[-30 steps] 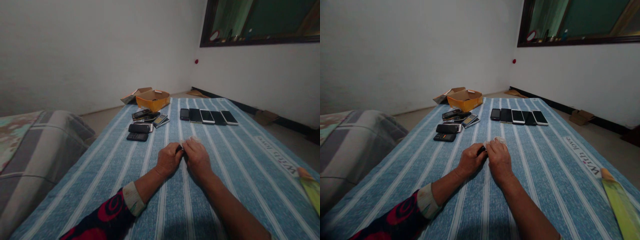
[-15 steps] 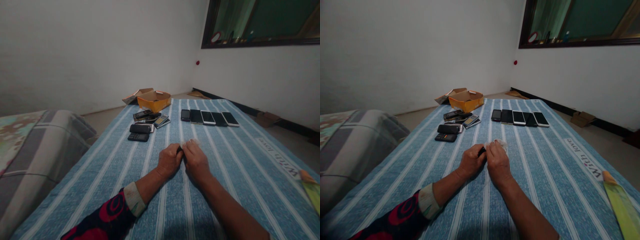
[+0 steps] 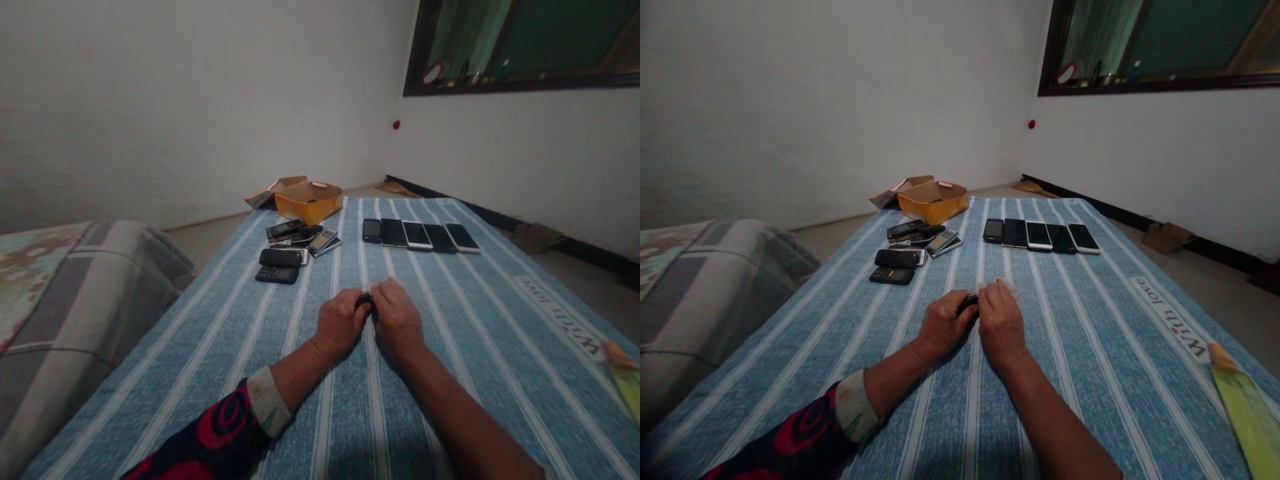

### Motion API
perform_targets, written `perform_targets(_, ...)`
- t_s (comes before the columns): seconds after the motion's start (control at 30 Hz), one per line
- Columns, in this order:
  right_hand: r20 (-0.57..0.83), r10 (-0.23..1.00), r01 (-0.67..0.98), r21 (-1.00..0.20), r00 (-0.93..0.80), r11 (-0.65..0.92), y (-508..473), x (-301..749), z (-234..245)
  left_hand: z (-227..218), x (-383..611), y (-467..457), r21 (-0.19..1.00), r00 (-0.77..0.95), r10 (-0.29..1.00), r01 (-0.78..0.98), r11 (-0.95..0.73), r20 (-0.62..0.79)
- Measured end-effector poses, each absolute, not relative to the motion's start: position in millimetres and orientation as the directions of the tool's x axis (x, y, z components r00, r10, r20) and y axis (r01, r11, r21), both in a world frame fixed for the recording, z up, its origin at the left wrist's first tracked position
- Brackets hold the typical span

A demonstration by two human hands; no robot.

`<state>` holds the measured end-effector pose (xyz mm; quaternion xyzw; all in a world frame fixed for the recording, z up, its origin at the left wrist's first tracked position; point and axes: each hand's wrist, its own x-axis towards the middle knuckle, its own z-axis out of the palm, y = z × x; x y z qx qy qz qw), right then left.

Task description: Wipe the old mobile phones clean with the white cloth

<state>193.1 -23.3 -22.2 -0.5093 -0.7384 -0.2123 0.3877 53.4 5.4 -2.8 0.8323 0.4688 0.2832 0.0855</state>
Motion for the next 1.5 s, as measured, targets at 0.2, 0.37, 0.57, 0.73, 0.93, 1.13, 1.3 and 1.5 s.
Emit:
perform_targets(0.2, 0.758, 0.617, 0.892, -0.107, -0.212, 0.438, -25.0, 189.9, -18.0, -0.1, 53.1, 3.6, 0.396, 0.412, 0.826, 0.735, -0.551, 0.385)
perform_targets(0.37, 0.744, 0.654, 0.921, -0.147, -0.138, 0.361, -21.5, 204.5, -13.4, -2.2, 53.5, 3.5, 0.385, 0.399, 0.832, 0.75, -0.538, 0.385)
perform_targets(0.57, 0.771, 0.607, 0.917, -0.079, -0.193, 0.391, -26.8, 186.5, -17.4, -3.7, 52.3, 2.9, 0.388, 0.408, 0.825, 0.74, -0.55, 0.392)
perform_targets(0.73, 0.748, 0.623, 0.89, -0.098, -0.229, 0.445, -27.5, 185.9, -15.8, -6.9, 52.2, 4.4, 0.428, 0.38, 0.826, 0.72, -0.547, 0.417)
perform_targets(0.93, 0.759, 0.626, 0.9, -0.129, -0.18, 0.416, -24.9, 194.0, -16.3, -14.7, 51.1, 7.7, 0.432, 0.38, 0.795, 0.686, -0.585, 0.473)
perform_targets(1.13, 0.764, 0.604, 0.829, -0.175, -0.226, 0.532, -29.0, 182.5, -15.4, -14.2, 49.8, 8.1, 0.417, 0.43, 0.77, 0.661, -0.624, 0.471)
perform_targets(1.3, 0.793, 0.571, 0.781, -0.213, -0.213, 0.587, -28.4, 186.8, -13.3, -8.8, 50.7, 7.4, 0.389, 0.449, 0.782, 0.69, -0.611, 0.431)
perform_targets(1.5, 0.797, 0.588, 0.857, -0.2, -0.14, 0.475, -28.8, 192.6, -12.6, -5.2, 51.1, 6.4, 0.358, 0.461, 0.782, 0.708, -0.609, 0.42)
